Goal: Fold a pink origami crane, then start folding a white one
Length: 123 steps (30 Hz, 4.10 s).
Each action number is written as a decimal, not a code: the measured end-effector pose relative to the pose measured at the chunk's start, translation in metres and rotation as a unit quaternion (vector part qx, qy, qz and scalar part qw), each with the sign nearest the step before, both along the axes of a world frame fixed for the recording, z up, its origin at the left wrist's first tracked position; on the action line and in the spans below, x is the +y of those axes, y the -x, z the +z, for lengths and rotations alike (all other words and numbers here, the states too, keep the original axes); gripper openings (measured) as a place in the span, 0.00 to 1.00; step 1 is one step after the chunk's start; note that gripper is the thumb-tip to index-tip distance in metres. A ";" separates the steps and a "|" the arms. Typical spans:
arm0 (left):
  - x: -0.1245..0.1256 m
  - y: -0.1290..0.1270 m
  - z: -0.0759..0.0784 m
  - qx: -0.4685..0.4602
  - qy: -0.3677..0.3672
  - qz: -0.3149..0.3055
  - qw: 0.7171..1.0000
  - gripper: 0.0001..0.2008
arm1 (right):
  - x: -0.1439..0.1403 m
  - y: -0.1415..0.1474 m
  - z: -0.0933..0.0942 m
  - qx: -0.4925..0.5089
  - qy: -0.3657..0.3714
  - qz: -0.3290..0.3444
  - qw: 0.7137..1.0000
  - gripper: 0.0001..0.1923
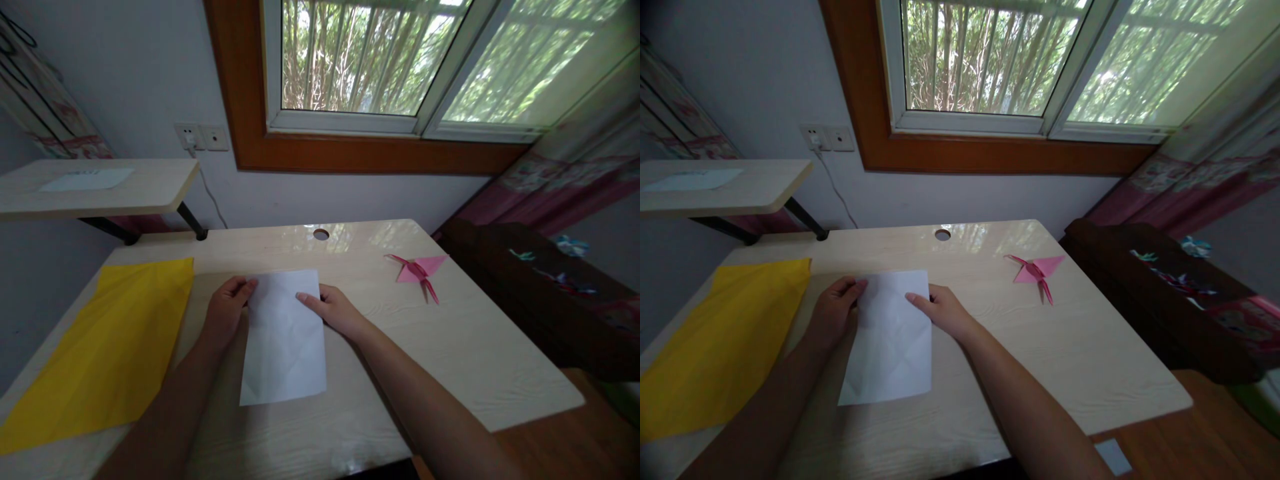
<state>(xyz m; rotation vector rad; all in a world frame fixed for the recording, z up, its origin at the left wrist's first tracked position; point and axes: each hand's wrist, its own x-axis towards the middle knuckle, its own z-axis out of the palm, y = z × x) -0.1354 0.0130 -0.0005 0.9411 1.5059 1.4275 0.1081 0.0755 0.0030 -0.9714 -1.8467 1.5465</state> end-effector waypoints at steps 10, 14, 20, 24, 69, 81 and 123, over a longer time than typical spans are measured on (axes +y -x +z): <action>-0.002 -0.002 0.003 0.056 0.034 -0.036 0.997 0.18 | 0.014 0.001 -0.008 0.099 0.036 -0.133 0.986 0.19; -0.002 -0.002 0.001 0.026 0.019 -0.022 0.999 0.21 | 0.013 0.002 -0.008 0.109 0.038 -0.127 0.985 0.18; -0.003 -0.004 0.003 -0.010 -0.001 -0.044 0.999 0.31 | 0.014 0.002 -0.014 0.105 -0.010 -0.135 0.985 0.20; -0.002 -0.003 0.002 0.014 -0.010 -0.039 0.999 0.26 | 0.014 0.001 -0.015 0.078 -0.028 -0.134 0.987 0.19; 0.000 -0.006 -0.005 0.123 -0.021 -0.085 0.989 0.16 | 0.012 0.003 -0.015 0.067 -0.143 -0.239 0.958 0.18; 0.000 -0.008 0.000 0.107 -0.012 -0.077 0.991 0.15 | 0.012 0.003 -0.015 0.074 -0.139 -0.253 0.955 0.18; 0.001 0.006 0.001 0.159 0.029 -0.074 0.984 0.22 | 0.016 -0.002 -0.013 0.063 -0.026 -0.065 0.996 0.32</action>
